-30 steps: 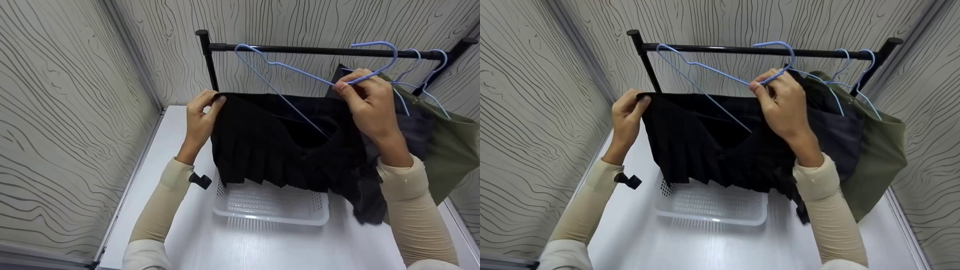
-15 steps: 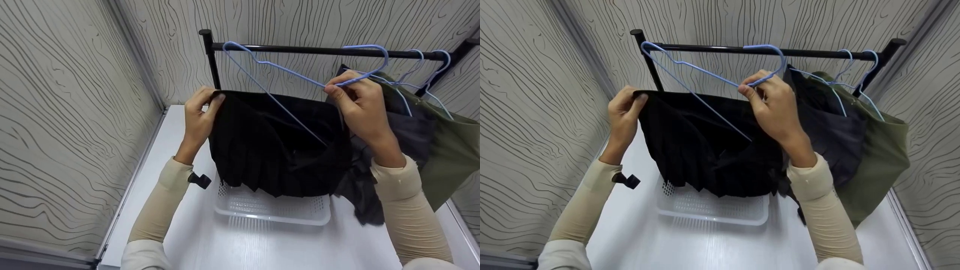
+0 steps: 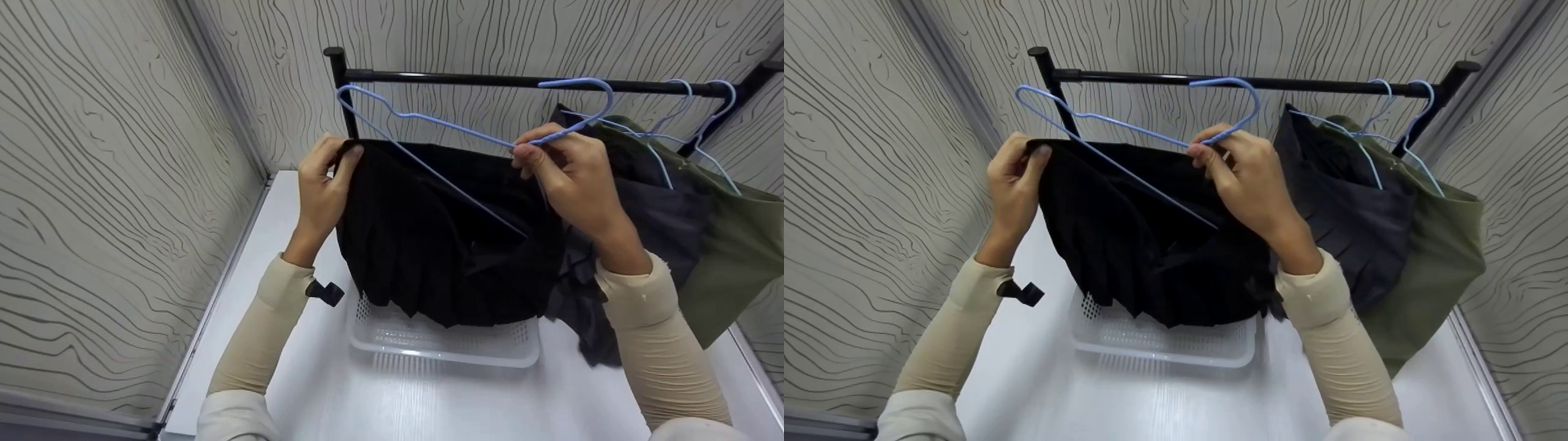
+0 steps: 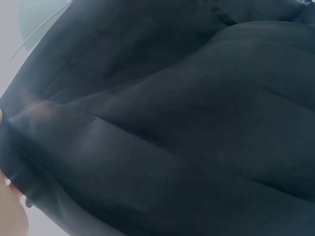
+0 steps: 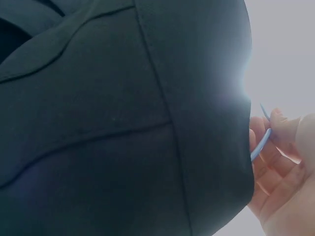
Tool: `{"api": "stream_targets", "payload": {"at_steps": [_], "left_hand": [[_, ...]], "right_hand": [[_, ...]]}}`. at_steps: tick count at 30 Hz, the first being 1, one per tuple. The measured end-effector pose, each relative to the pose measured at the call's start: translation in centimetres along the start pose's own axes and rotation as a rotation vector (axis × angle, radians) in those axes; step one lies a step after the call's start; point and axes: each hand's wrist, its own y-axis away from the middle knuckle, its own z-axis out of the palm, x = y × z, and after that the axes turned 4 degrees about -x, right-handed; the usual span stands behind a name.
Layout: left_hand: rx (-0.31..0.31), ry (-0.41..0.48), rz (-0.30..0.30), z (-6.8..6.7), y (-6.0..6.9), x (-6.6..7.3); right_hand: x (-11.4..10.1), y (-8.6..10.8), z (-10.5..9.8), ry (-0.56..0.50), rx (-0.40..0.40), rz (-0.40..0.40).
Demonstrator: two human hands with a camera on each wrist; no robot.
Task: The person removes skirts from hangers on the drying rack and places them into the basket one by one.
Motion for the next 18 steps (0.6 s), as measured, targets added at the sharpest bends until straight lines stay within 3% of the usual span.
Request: {"api": "stream_targets", "payload": {"at_steps": [12, 18], "left_hand": [[0.073, -0.004, 0.012, -0.7, -1.0, 0.6], [0.062, -0.014, 0.026, -0.5, -0.8, 0.7]], "right_hand": [[0.0, 0.0, 0.7, -0.064, -0.019, -0.041], [0.1, -0.1, 1.2, -0.092, -0.017, -0.060]]}}
